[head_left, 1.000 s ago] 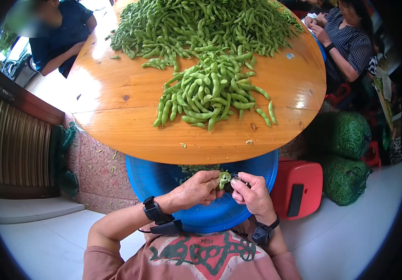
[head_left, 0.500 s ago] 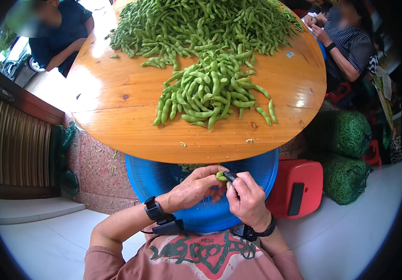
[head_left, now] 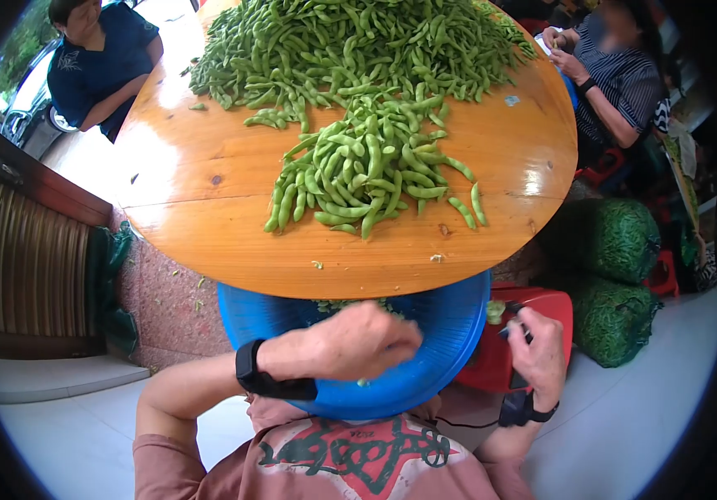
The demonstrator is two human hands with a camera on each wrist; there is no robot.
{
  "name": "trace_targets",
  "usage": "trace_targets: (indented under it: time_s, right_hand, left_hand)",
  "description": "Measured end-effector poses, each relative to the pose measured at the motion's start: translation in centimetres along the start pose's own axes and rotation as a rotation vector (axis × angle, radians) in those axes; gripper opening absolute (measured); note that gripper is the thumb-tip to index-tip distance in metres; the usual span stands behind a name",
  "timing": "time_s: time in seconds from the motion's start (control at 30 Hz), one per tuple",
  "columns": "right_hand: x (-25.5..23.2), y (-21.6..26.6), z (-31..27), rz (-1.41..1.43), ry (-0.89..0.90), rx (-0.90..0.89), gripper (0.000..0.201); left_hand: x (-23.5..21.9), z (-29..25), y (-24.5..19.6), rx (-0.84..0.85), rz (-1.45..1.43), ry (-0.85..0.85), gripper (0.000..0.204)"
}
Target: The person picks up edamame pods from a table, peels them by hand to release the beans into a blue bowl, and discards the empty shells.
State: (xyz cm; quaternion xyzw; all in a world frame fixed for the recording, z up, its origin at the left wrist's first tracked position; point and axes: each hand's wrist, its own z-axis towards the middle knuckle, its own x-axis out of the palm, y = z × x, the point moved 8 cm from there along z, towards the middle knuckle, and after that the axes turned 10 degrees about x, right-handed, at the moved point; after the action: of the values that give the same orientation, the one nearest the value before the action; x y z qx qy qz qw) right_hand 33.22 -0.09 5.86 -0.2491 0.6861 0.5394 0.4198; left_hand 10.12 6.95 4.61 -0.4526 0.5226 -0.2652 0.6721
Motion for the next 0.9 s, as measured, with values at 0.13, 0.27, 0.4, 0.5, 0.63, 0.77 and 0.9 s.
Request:
trace_targets:
  time_s: [0.13, 0.27, 0.4, 0.5, 0.63, 0.77, 0.9]
  right_hand:
    - [-1.8, -1.1, 0.6, -0.005, -0.101, 0.134, 0.019]
    - [-0.8, 0.6, 1.2, 0.118, -0.116, 0.056, 0.018]
    - [-0.4, 1.1, 1.1, 0.159, -0.154, 0.000, 0.007]
    - [0.1, 1.6, 0.9, 0.280, -0.130, 0.055, 0.004]
    - [3.3, 3.5, 0.7, 0.754, 0.047, 0.220, 0.013]
    - [7.3, 7.0, 0.5, 1.134, 0.273, 0.260, 0.018]
    - [9.5, 8.9, 0.1, 1.345, 0.430, 0.321, 0.013]
  left_hand:
    - [-4.9, 6.7, -1.6, 0.206, 0.489, -0.302, 0.023]
    - [-6.0, 11.2, 0.2, 0.231, 0.765, -0.364, 0.031]
    - [-6.1, 12.2, 1.6, 0.148, 0.808, -0.265, 0.032]
    - [-6.0, 10.7, 0.5, 0.103, 0.727, -0.287, 0.027]
    - [-5.1, 6.3, 0.3, 0.134, 0.399, -0.453, 0.014]
    - [-3.6, 1.8, 1.4, -0.059, -0.198, -0.533, 0.006]
    - [-1.6, -1.2, 2.1, -0.112, -0.310, -0.632, 0.005]
